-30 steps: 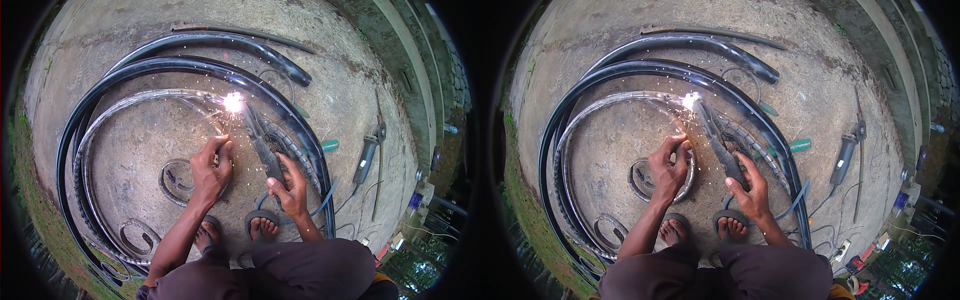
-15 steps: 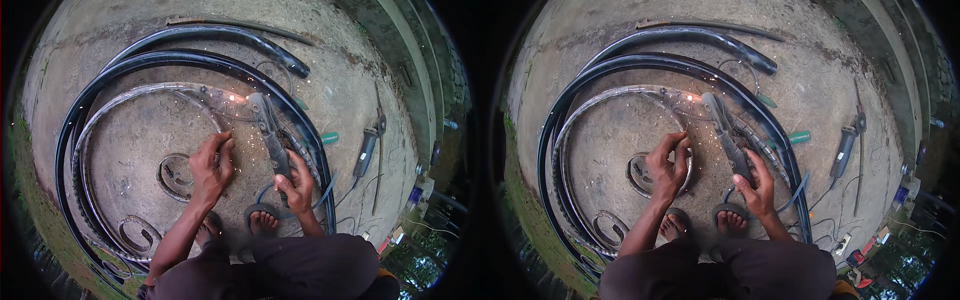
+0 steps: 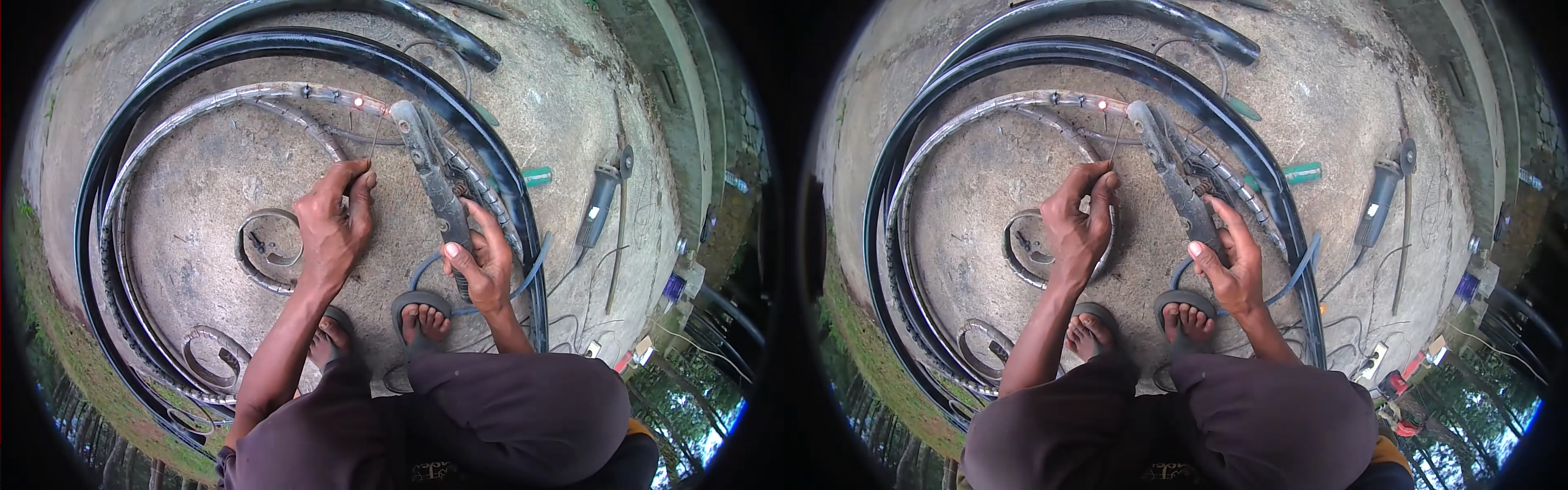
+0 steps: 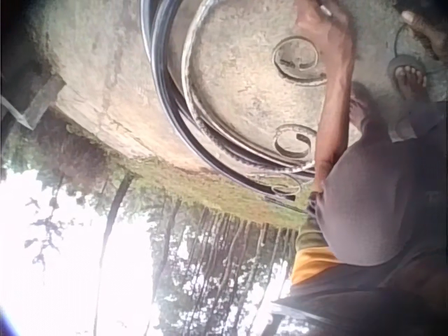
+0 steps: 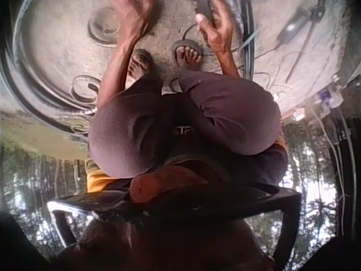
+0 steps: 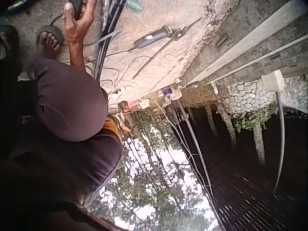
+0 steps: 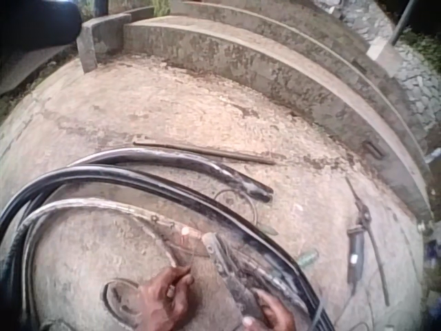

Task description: The person welds curved metal pieces together using a welding rod and an electrode holder.

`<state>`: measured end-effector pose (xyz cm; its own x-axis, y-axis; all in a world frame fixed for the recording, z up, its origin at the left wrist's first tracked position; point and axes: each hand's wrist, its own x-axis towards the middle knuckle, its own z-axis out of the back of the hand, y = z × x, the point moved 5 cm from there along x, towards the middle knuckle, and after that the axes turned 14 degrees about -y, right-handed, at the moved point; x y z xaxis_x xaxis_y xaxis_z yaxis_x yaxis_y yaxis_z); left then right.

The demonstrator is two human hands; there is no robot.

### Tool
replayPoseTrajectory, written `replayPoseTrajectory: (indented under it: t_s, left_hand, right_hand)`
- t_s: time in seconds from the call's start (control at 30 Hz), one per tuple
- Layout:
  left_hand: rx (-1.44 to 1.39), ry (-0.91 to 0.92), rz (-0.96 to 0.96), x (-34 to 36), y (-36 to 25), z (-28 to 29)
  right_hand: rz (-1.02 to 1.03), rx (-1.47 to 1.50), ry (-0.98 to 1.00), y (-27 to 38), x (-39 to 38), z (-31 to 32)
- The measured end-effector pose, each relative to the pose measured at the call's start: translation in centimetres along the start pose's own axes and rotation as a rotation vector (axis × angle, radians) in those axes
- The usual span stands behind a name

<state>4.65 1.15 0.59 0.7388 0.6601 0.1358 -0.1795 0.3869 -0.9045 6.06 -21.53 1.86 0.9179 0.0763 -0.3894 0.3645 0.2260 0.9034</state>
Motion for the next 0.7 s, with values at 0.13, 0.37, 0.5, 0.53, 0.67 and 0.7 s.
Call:
replayPoseTrajectory:
  t_s: [0.13, 0.37, 0.5, 0.53, 0.67, 0.7]
  left_hand:
    - [-0.030, 0.036, 0.082, -0.18, -0.08, -0.33]
    - [-0.046, 0.047, 0.112, 0.01, 0.02, -0.53]
    - [-0.031, 0.035, 0.086, 0.25, 0.05, -0.41]
    - [-0.030, 0.037, 0.083, 0.19, 0.07, -0.44]
    - [-0.046, 0.025, 0.051, 0.02, 0.60, -0.61]
    - [-0.064, 0.122, 0.212, -0.31, 0.77, -0.47]
  right_hand:
    - [0.003, -0.006, -0.015, -0.04, 0.07, 0.13]
    - [0.018, -0.030, 0.000, 0.06, 0.15, -0.12]
    - [0.017, -0.022, 0.007, 0.09, 0.33, -0.34]
    - [0.009, -0.026, 0.009, 0.05, 0.34, -0.31]
    - [-0.011, -0.026, 0.006, 0.10, 0.27, -0.31]
    - [0.001, -0.025, 0.006, 0.15, 0.25, -0.26]
